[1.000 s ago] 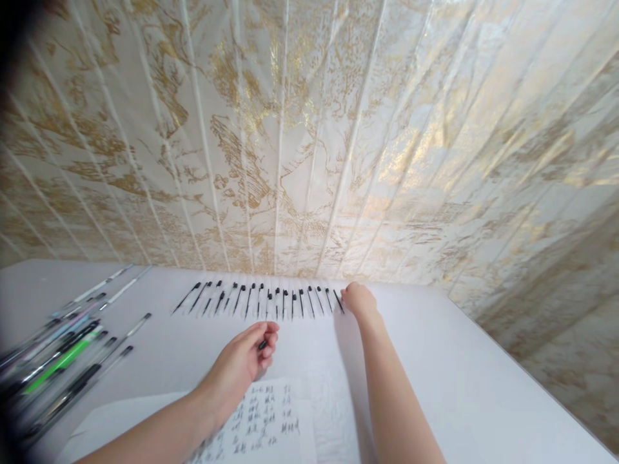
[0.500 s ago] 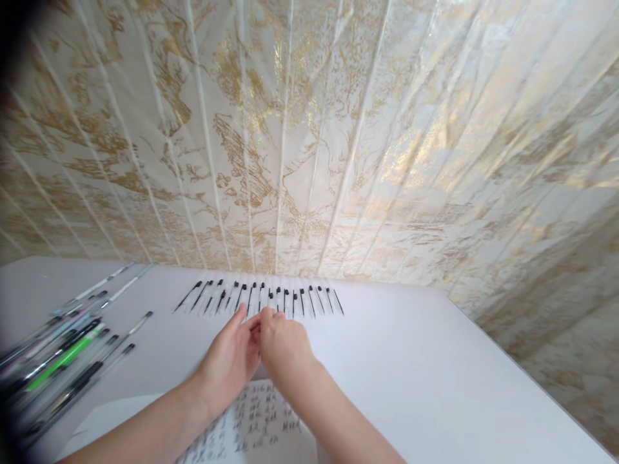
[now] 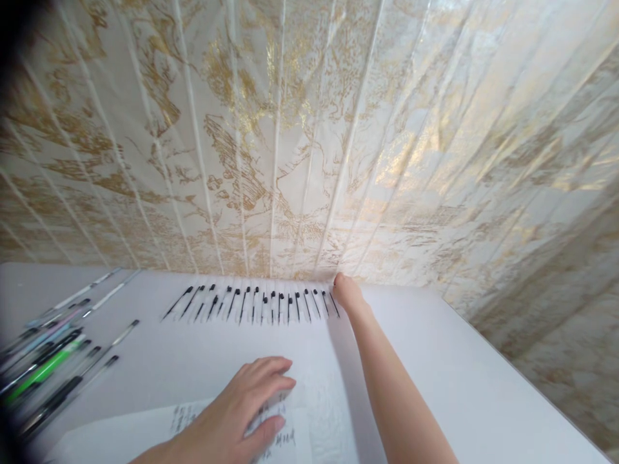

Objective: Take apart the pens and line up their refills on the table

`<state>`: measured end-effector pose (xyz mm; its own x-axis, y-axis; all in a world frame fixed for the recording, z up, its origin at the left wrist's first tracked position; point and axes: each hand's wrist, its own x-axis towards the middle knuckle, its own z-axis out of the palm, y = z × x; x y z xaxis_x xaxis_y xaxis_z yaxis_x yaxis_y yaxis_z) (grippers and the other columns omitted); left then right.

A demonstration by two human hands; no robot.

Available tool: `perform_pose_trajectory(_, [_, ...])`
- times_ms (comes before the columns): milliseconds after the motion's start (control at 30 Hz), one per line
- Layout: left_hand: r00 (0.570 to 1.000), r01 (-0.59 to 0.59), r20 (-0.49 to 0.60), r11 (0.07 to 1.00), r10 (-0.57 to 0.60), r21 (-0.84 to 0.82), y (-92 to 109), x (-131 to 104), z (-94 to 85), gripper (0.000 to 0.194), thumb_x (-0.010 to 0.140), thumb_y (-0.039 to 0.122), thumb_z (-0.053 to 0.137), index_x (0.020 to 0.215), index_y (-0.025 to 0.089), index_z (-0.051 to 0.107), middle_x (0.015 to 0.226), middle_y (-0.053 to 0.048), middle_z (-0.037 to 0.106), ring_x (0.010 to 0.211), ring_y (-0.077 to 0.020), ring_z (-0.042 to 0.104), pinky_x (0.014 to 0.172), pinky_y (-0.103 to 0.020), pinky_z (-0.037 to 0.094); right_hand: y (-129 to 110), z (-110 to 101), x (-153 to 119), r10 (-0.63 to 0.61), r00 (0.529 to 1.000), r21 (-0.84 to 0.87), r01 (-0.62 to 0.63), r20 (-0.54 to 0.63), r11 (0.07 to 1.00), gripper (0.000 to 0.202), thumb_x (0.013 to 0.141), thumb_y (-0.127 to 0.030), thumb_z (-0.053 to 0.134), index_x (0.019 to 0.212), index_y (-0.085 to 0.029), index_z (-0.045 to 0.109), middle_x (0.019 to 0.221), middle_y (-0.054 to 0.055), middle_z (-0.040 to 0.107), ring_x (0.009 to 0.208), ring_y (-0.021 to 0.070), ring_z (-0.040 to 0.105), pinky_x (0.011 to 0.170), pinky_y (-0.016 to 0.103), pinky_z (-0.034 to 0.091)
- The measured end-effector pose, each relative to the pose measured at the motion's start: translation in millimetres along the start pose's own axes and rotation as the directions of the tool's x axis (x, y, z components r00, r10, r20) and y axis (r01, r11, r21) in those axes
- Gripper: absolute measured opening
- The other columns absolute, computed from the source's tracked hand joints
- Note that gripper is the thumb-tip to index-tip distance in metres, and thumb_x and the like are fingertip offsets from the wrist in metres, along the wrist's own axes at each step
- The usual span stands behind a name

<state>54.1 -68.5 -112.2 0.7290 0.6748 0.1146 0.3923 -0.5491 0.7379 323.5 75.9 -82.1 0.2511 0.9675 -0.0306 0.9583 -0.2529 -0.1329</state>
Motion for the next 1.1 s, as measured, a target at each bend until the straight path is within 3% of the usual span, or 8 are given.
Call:
perform_pose_trajectory(133, [0.999, -0.044, 0.0, 0.994, 0.044, 0.103, -6.9, -4.4, 11.0, 0.034, 0.079, 0.023, 0.054, 0.113, 0.025, 0.058, 0.14, -0.008, 0.045, 0.129, -0.0308, 0.035, 0.105, -0.049, 0.029, 0.3, 9.7, 9.1, 0.002, 0.998, -0.009, -0.001, 0.067, 1.0, 0.031, 0.09, -0.031, 0.055, 0.117, -0.016, 0.055, 0.117, 0.009, 0.057, 0.098, 0.0207, 0.059, 0.082, 0.041, 0.051])
perform_pose_trajectory(467, [0.999, -0.05, 0.027, 0.991, 0.047, 0.121, -6.0, -5.4, 23.3, 0.042, 0.072, 0.017, 0.057, 0.113, 0.024, 0.057, 0.142, -0.009, 0.042, 0.131, -0.0313, 0.033, 0.105, -0.049, 0.029, 0.3, 7.8, 9.3, 0.024, 0.983, 0.092, -0.041, 0.182, 0.995, 0.03, 0.09, -0.031, 0.055, 0.116, -0.016, 0.055, 0.116, 0.009, 0.058, 0.096, 0.0201, 0.06, 0.081, 0.04, 0.051])
perform_pose_trajectory(700, [0.997, 0.037, 0.057, 0.994, -0.042, 0.099, 17.3, -9.3, 13.9, 0.041, 0.072, 0.017, 0.061, 0.113, 0.02, 0.059, 0.141, -0.012, 0.043, 0.132, -0.0285, 0.033, 0.107, -0.043, 0.027, -3.7, -3.7, 0.0, 0.015, 0.996, 0.184, -0.031, 0.088, 0.983, 0.029, 0.09, -0.031, 0.055, 0.115, -0.017, 0.056, 0.116, 0.008, 0.058, 0.096, 0.0195, 0.06, 0.08, 0.039, 0.051])
perform_pose_trajectory(800, [0.997, 0.015, 0.074, 0.992, -0.025, 0.122, 16.0, -14.6, 15.6, 0.039, 0.073, 0.02, 0.063, 0.113, 0.02, 0.058, 0.142, -0.012, 0.042, 0.132, -0.0275, 0.033, 0.107, -0.041, 0.028, -11.7, -5.4, -27.2, -0.033, 0.999, 0.247, 0.043, -0.043, 0.968, 0.021, 0.092, -0.022, 0.049, 0.107, -0.013, 0.061, 0.111, 0.012, 0.06, 0.097, 0.0214, 0.059, 0.086, 0.039, 0.047])
perform_pose_trajectory(867, [0.997, -0.005, 0.081, 0.989, -0.007, 0.145, 12.8, -19.4, 23.1, 0.039, 0.074, 0.021, 0.063, 0.113, 0.02, 0.057, 0.143, -0.011, 0.041, 0.132, -0.0277, 0.032, 0.107, -0.041, 0.028, -22.5, 2.7, -62.1, -0.076, 0.988, 0.299, 0.114, -0.136, 0.948, 0.025, 0.091, -0.015, 0.041, 0.104, -0.012, 0.062, 0.11, 0.015, 0.061, 0.1, 0.0223, 0.058, 0.09, 0.036, 0.043])
perform_pose_trajectory(933, [0.997, -0.008, 0.075, 0.989, -0.003, 0.149, 12.7, -23.6, 31.5, 0.039, 0.075, 0.021, 0.062, 0.114, 0.02, 0.056, 0.142, -0.011, 0.041, 0.132, -0.0273, 0.031, 0.107, -0.04, 0.027, -36.5, 18.5, -105.6, -0.147, 0.972, 0.35, 0.204, -0.183, 0.914, 0.027, 0.09, -0.018, 0.039, 0.107, -0.017, 0.06, 0.109, 0.01, 0.062, 0.096, 0.0194, 0.06, 0.084, 0.03, 0.046])
perform_pose_trajectory(1000, [0.998, 0.01, 0.057, 0.99, -0.018, 0.143, 16.8, -26.0, 33.2, 0.037, 0.074, 0.02, 0.063, 0.11, 0.018, 0.056, 0.139, -0.012, 0.044, 0.131, -0.0277, 0.032, 0.107, -0.04, 0.026, -49.8, 37.2, -146.4, -0.258, 0.937, 0.509, 0.344, -0.235, 0.789, 0.026, 0.089, -0.023, 0.039, 0.1, -0.018, 0.062, 0.101, 0.007, 0.064, 0.089, 0.0182, 0.061, 0.076, 0.027, 0.047])
perform_pose_trajectory(1100, [0.993, 0.105, -0.061, 0.985, -0.097, 0.14, 19.3, -26.7, 5.4, 0.024, 0.072, 0.015, 0.059, 0.095, 0.019, 0.056, 0.117, -0.009, 0.056, 0.113, -0.0252, 0.046, 0.096, -0.039, 0.035, -60.4, 57.3, -179.9, -0.293, 0.93, 0.671, 0.364, -0.222, 0.646, 0.024, 0.089, -0.028, 0.039, 0.091, -0.019, 0.062, 0.086, 0.005, 0.064, 0.076, 0.0172, 0.059, 0.068, 0.027, 0.045])
